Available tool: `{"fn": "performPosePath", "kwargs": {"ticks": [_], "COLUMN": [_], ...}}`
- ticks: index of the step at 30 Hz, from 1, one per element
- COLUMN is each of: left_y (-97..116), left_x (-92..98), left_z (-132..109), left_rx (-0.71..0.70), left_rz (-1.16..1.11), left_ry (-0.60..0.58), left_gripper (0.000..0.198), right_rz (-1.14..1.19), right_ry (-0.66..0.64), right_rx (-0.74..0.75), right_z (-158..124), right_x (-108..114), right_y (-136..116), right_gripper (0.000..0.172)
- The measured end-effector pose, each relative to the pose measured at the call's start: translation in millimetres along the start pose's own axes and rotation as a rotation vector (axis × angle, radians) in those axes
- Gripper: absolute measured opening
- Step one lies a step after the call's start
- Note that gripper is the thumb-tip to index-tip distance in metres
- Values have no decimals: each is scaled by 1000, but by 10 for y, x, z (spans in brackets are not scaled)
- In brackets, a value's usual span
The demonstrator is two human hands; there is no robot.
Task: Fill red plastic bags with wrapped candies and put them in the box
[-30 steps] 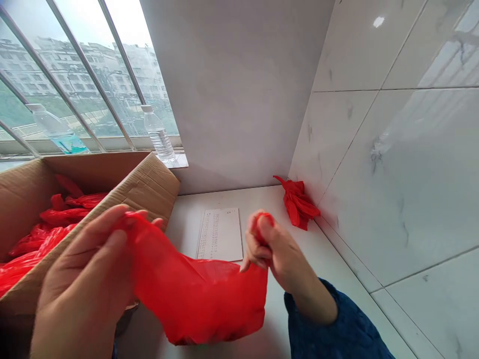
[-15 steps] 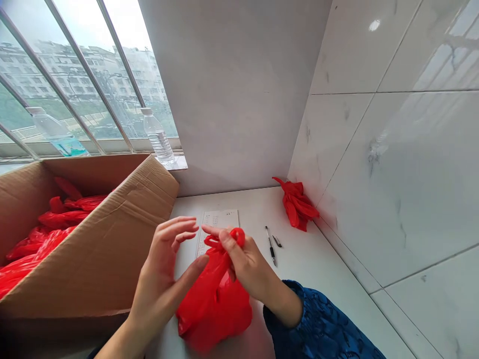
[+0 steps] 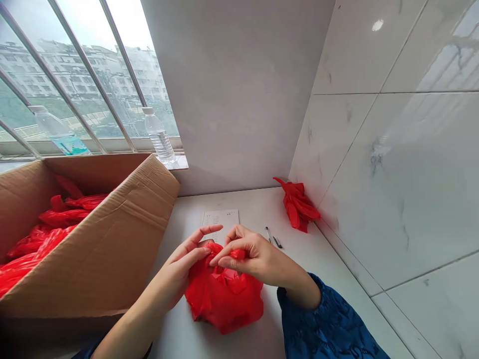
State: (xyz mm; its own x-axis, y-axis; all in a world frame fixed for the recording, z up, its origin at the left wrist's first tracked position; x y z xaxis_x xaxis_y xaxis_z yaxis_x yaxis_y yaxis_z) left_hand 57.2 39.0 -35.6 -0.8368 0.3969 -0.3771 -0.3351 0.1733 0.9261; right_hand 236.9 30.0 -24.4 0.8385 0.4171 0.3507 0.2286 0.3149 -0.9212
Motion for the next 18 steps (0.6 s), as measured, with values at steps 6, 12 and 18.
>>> {"fn": "performPosePath", "kwargs": {"ticks": [6, 12, 18], "left_y": [20, 57, 140], "left_x": [32, -40, -18], "left_z": [-20, -6, -31], "left_rx": [-33, -67, -304], "left_rz": [103, 222, 456], "left_ry": [59, -114, -62], "left_gripper": [47, 31, 21], "right_rz": [-337, -487, -629], "right_ry": [408, 550, 558], "right_rx": [85, 262, 298], "right_z": [-30, -31, -99], "right_x": [-129, -173, -91], "right_y": [-60, -129, -157], "right_gripper": [26, 18, 18]}}
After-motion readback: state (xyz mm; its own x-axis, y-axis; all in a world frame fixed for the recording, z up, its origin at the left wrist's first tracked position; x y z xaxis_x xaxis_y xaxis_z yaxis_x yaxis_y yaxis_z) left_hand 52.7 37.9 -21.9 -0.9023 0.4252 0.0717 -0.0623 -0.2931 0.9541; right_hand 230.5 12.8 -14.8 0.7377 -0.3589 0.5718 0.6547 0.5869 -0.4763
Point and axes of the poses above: each hand's wrist, its own z-axis towards the middle knuckle, its own x-axis out of the back of the hand, y = z × x, the point moved 3 cm from there along z, towards the middle knuckle, and after that the axes turned 8 degrees about -x, right-handed, at the moved point
